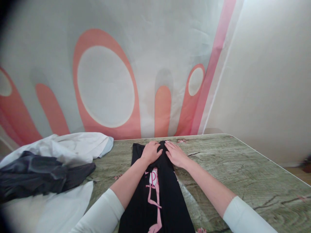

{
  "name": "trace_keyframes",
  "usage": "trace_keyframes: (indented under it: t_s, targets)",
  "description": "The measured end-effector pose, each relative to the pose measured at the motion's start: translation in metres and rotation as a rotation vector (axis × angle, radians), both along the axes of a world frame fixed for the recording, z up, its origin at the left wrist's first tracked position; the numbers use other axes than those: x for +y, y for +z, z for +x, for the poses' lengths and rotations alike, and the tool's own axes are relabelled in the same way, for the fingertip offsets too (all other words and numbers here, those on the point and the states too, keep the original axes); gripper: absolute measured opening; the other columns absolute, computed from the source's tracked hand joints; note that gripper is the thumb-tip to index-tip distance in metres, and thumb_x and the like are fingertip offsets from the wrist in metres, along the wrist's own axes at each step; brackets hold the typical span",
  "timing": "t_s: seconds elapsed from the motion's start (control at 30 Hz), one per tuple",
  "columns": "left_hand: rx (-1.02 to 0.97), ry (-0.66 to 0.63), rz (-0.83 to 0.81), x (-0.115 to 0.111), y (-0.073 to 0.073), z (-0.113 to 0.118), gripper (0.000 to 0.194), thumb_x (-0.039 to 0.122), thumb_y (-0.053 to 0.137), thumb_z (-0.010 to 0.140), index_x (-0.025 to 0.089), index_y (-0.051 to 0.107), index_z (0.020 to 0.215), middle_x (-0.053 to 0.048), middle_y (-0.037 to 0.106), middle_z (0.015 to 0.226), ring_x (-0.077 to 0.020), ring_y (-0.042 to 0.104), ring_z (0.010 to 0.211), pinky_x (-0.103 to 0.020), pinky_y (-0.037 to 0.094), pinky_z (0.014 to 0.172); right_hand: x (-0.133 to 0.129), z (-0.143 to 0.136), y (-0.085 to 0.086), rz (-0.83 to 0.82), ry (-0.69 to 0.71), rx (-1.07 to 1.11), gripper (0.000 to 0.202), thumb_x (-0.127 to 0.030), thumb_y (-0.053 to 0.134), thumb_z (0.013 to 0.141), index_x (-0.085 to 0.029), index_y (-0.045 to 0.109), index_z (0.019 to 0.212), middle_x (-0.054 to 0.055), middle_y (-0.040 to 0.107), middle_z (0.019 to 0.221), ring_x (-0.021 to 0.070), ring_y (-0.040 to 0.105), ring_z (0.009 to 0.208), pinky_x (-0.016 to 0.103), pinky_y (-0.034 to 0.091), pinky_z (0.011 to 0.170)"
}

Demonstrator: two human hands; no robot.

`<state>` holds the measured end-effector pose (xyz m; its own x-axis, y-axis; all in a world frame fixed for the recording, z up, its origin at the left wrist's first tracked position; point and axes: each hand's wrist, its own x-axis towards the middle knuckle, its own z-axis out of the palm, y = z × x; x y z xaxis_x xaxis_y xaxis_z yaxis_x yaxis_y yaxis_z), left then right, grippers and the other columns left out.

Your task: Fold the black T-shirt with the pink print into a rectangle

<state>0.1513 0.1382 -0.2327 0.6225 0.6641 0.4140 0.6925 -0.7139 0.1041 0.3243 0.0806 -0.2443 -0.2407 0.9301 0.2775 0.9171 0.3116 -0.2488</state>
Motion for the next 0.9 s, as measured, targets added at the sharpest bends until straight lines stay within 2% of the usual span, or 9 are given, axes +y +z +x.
trace_keyframes:
  t_s: [0.13, 0.3, 0.4, 0.5, 0.57, 0.63, 0.77, 0.83, 0.9]
  targets:
    - [0.002, 0.007, -0.013, 0.002, -0.003, -0.002, 0.033, 0.039, 0.043, 0.084, 0.018, 0.058, 0.106, -0.008, 0.056, 0.108, -0.0225, 0.050, 0.100, -0.034, 0.039, 0.086, 0.017, -0.009, 0.000, -0.093, 0.030, -0.030, 0.051, -0.025, 0.032, 0.085, -0.017, 0.032, 0.136, 0.005, 0.027, 0.143, 0.0180, 0.022, 0.131, 0.039, 0.020, 0.106]
    - [-0.005, 0.017, -0.042, 0.004, -0.005, -0.004, 0.034, 0.038, 0.043, 0.084, 0.020, 0.057, 0.110, -0.006, 0.054, 0.113, -0.0216, 0.048, 0.103, -0.033, 0.036, 0.089, 0.030, 0.005, -0.001, -0.170, -0.128, -0.080, 0.053, -0.039, 0.025, 0.089, -0.017, 0.028, 0.137, 0.007, 0.027, 0.143, 0.0194, 0.021, 0.131, 0.044, 0.015, 0.106]
    - [0.001, 0.024, -0.058, 0.004, -0.005, -0.004, 0.035, 0.038, 0.043, 0.084, 0.020, 0.056, 0.112, -0.007, 0.053, 0.115, -0.0222, 0.048, 0.103, -0.034, 0.036, 0.090, 0.024, 0.005, 0.001, -0.139, -0.182, -0.080, 0.053, -0.038, 0.024, 0.089, -0.017, 0.027, 0.138, 0.007, 0.023, 0.144, 0.0190, 0.019, 0.132, 0.042, 0.015, 0.106]
    - [-0.001, 0.023, -0.056, 0.004, -0.006, -0.003, 0.035, 0.038, 0.044, 0.084, 0.020, 0.056, 0.111, -0.007, 0.053, 0.115, -0.0231, 0.048, 0.103, -0.036, 0.036, 0.088, 0.009, -0.006, 0.001, -0.087, -0.078, -0.087, 0.053, -0.038, 0.021, 0.090, -0.018, 0.023, 0.139, 0.005, 0.019, 0.146, 0.0165, 0.016, 0.133, 0.038, 0.012, 0.107]
    - [-0.012, 0.021, -0.050, 0.005, -0.006, -0.003, 0.033, 0.036, 0.044, 0.084, 0.020, 0.057, 0.110, -0.007, 0.054, 0.114, -0.0233, 0.049, 0.102, -0.036, 0.037, 0.087, 0.000, -0.012, 0.000, -0.116, -0.006, -0.105, 0.056, -0.043, 0.019, 0.090, -0.018, 0.021, 0.140, 0.004, 0.018, 0.146, 0.0162, 0.016, 0.133, 0.037, 0.010, 0.107]
    - [-0.026, 0.027, -0.053, 0.006, -0.007, -0.002, 0.031, 0.033, 0.042, 0.085, 0.020, 0.058, 0.109, -0.007, 0.055, 0.113, -0.0228, 0.050, 0.101, -0.036, 0.038, 0.087, -0.005, -0.012, 0.000, -0.164, -0.037, -0.126, 0.058, -0.047, 0.018, 0.090, -0.017, 0.022, 0.139, 0.006, 0.019, 0.146, 0.0180, 0.017, 0.133, 0.040, 0.009, 0.107]
    - [-0.056, 0.027, -0.093, 0.012, -0.008, -0.003, 0.030, 0.021, 0.037, 0.087, 0.020, 0.061, 0.105, -0.006, 0.058, 0.109, -0.0196, 0.051, 0.099, -0.031, 0.038, 0.088, -0.004, -0.005, 0.003, -0.193, -0.204, -0.165, 0.058, -0.044, 0.020, 0.089, -0.013, 0.026, 0.138, 0.009, 0.025, 0.143, 0.0219, 0.019, 0.132, 0.046, 0.007, 0.106]
    - [-0.070, 0.016, -0.108, 0.014, -0.009, -0.003, 0.032, 0.016, 0.036, 0.086, 0.020, 0.062, 0.105, -0.005, 0.058, 0.108, -0.0184, 0.051, 0.099, -0.029, 0.038, 0.089, -0.004, -0.010, 0.006, -0.145, -0.203, -0.155, 0.057, -0.041, 0.021, 0.089, -0.012, 0.024, 0.138, 0.009, 0.022, 0.144, 0.0213, 0.016, 0.133, 0.044, 0.007, 0.107]
    - [-0.074, 0.013, -0.110, 0.015, -0.010, -0.003, 0.032, 0.014, 0.037, 0.085, 0.020, 0.062, 0.104, -0.005, 0.058, 0.109, -0.0183, 0.052, 0.099, -0.029, 0.038, 0.088, -0.006, -0.022, 0.007, -0.112, -0.138, -0.126, 0.057, -0.041, 0.019, 0.090, -0.013, 0.022, 0.139, 0.007, 0.018, 0.146, 0.0193, 0.013, 0.134, 0.040, 0.009, 0.107]
